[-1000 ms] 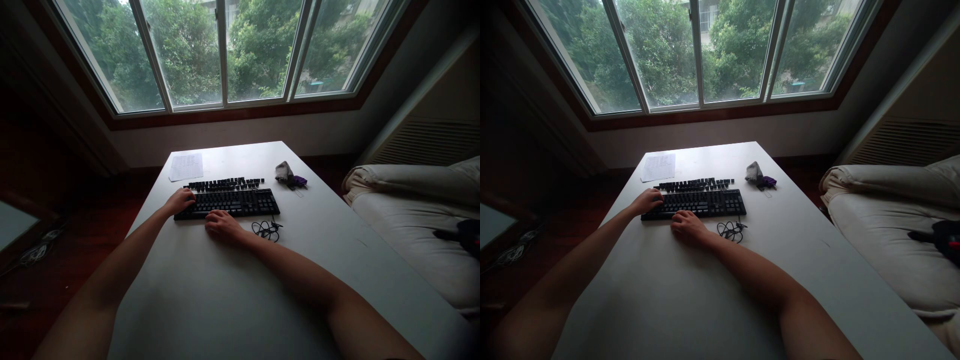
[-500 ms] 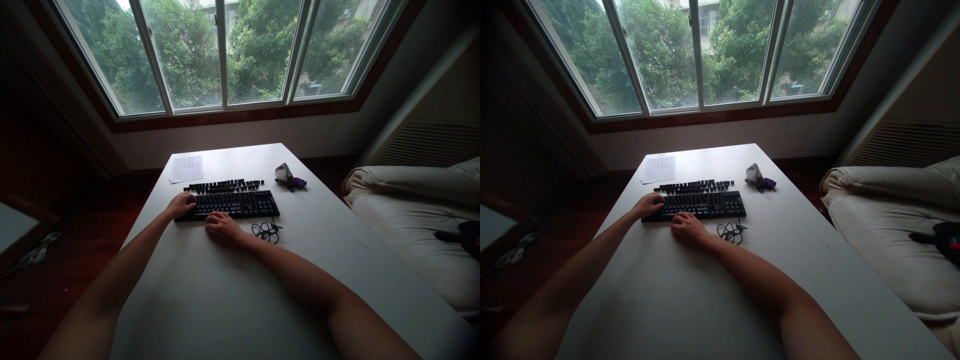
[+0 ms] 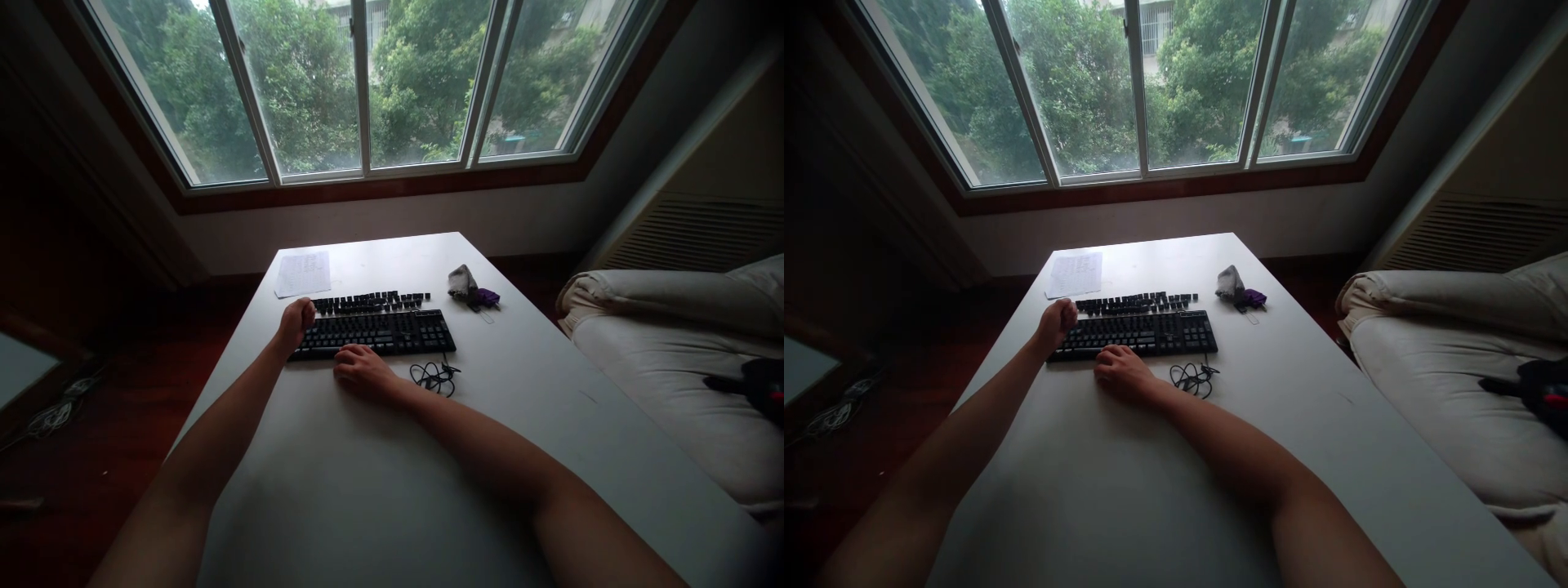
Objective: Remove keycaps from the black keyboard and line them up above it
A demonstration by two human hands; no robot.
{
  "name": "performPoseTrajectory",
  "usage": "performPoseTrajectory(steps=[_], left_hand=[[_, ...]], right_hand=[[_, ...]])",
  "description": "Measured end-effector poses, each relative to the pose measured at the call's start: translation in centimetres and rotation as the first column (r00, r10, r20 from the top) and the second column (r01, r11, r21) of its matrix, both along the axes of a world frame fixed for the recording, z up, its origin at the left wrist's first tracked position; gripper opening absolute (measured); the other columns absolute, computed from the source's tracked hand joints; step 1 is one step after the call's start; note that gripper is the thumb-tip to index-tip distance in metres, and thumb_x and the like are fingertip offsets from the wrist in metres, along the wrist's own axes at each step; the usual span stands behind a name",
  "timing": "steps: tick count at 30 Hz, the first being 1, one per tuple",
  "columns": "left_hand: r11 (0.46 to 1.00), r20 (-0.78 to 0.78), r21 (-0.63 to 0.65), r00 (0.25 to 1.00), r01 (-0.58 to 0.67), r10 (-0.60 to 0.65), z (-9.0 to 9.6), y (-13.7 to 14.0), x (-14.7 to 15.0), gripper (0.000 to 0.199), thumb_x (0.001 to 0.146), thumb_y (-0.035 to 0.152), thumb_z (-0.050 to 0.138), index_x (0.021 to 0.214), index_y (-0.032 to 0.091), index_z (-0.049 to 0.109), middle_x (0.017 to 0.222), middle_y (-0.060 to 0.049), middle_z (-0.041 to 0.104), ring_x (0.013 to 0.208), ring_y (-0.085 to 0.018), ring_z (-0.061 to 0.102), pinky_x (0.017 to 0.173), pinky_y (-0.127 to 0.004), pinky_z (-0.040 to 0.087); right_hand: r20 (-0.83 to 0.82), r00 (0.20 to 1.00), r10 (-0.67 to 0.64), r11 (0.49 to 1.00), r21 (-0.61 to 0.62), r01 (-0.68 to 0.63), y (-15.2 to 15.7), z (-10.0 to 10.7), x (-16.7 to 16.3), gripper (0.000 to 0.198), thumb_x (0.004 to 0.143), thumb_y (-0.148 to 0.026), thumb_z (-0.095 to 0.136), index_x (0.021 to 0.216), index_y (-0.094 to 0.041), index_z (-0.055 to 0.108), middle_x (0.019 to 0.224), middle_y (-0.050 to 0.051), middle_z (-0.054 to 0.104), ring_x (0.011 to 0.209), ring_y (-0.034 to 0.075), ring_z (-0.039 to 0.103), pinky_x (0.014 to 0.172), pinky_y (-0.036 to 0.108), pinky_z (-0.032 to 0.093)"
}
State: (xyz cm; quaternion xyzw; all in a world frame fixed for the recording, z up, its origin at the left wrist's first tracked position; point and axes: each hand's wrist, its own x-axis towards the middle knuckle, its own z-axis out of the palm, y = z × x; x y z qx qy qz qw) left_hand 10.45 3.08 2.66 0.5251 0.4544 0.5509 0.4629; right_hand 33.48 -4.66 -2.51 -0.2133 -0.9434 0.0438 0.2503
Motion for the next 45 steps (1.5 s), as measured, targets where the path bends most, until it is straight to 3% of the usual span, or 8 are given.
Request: performPoseTrajectory(steps=[3,8,15,19,24,28,38,45], left_hand=[[0.999,0.023,-0.023,0.999,0.030,-0.029,-0.6,0.1,0.6,0.039,0.085,0.036,0.051,0.056,0.022,0.029,0.051,0.005,0.029,0.043,-0.007,0.028,0.043,-0.024,0.029],[0.987,-0.146,-0.147,0.988,-0.065,0.043,-2.6,0.3,1.5,0.041,0.085,0.039,0.050,0.055,0.023,0.027,0.046,0.005,0.029,0.039,-0.007,0.024,0.039,-0.026,0.022],[0.985,-0.297,-0.101,0.949,-0.139,0.103,-2.8,1.3,0.6,0.035,0.087,0.045,0.044,0.061,0.024,0.035,0.050,0.003,0.039,0.045,-0.011,0.035,0.046,-0.028,0.032],[0.950,-0.603,0.137,0.738,-0.279,0.304,-3.0,2.3,-1.0,0.029,0.086,0.048,0.050,0.074,0.022,0.052,0.066,0.001,0.057,0.064,-0.015,0.053,0.062,-0.028,0.044],[0.949,-0.846,0.254,0.433,-0.186,0.311,-3.7,4.3,-1.6,0.020,0.080,0.032,0.062,0.096,0.022,0.067,0.092,-0.006,0.068,0.091,-0.024,0.060,0.085,-0.037,0.047],[0.952,-0.906,0.267,0.298,-0.152,0.302,-4.3,5.6,-1.1,0.023,0.078,0.031,0.064,0.099,0.023,0.071,0.099,-0.009,0.068,0.099,-0.028,0.058,0.088,-0.040,0.046],[0.965,-0.906,0.145,0.362,-0.219,0.218,-5.0,6.8,-1.4,0.019,0.073,0.030,0.068,0.091,0.026,0.074,0.093,-0.006,0.074,0.095,-0.027,0.061,0.084,-0.038,0.046],[0.961,-0.920,0.126,0.333,-0.247,0.207,-5.3,7.6,-1.7,0.017,0.072,0.031,0.068,0.088,0.025,0.071,0.092,-0.006,0.074,0.090,-0.025,0.062,0.080,-0.036,0.045]], right_hand=[[-0.003,1.000,-0.008,1.000,0.004,0.008,0.1,-0.3,-0.1,0.018,0.093,-0.026,0.061,0.106,-0.021,0.072,0.124,0.010,0.064,0.128,0.026,0.047,0.106,0.043,0.039],[0.004,1.000,-0.015,1.000,0.012,0.015,0.3,-0.7,-0.2,0.018,0.093,-0.028,0.061,0.106,-0.021,0.072,0.125,0.010,0.063,0.128,0.027,0.047,0.106,0.044,0.038],[0.015,1.000,-0.015,1.000,-0.008,0.015,0.1,-0.4,0.0,0.018,0.092,-0.026,0.062,0.106,-0.022,0.072,0.125,0.011,0.063,0.129,0.026,0.046,0.106,0.044,0.038],[0.012,1.000,-0.009,1.000,-0.021,0.009,0.1,-0.3,0.1,0.019,0.093,-0.028,0.061,0.108,-0.022,0.072,0.126,0.011,0.063,0.130,0.026,0.046,0.106,0.043,0.038],[0.007,1.000,-0.007,1.000,-0.017,0.008,0.2,-0.3,0.1,0.018,0.094,-0.028,0.060,0.106,-0.022,0.072,0.125,0.010,0.063,0.129,0.026,0.046,0.106,0.042,0.038],[0.003,1.000,-0.007,1.000,-0.020,0.007,0.2,-0.4,0.2,0.019,0.094,-0.029,0.060,0.106,-0.022,0.072,0.125,0.010,0.064,0.129,0.026,0.046,0.106,0.042,0.039],[0.002,1.000,-0.007,1.000,-0.015,0.007,0.2,-0.4,0.2,0.020,0.095,-0.030,0.058,0.108,-0.022,0.072,0.127,0.010,0.063,0.131,0.026,0.045,0.107,0.043,0.038],[0.006,1.000,-0.010,1.000,-0.014,0.010,0.3,-0.6,0.2,0.020,0.095,-0.030,0.058,0.108,-0.023,0.071,0.127,0.009,0.063,0.132,0.025,0.044,0.108,0.042,0.037]])
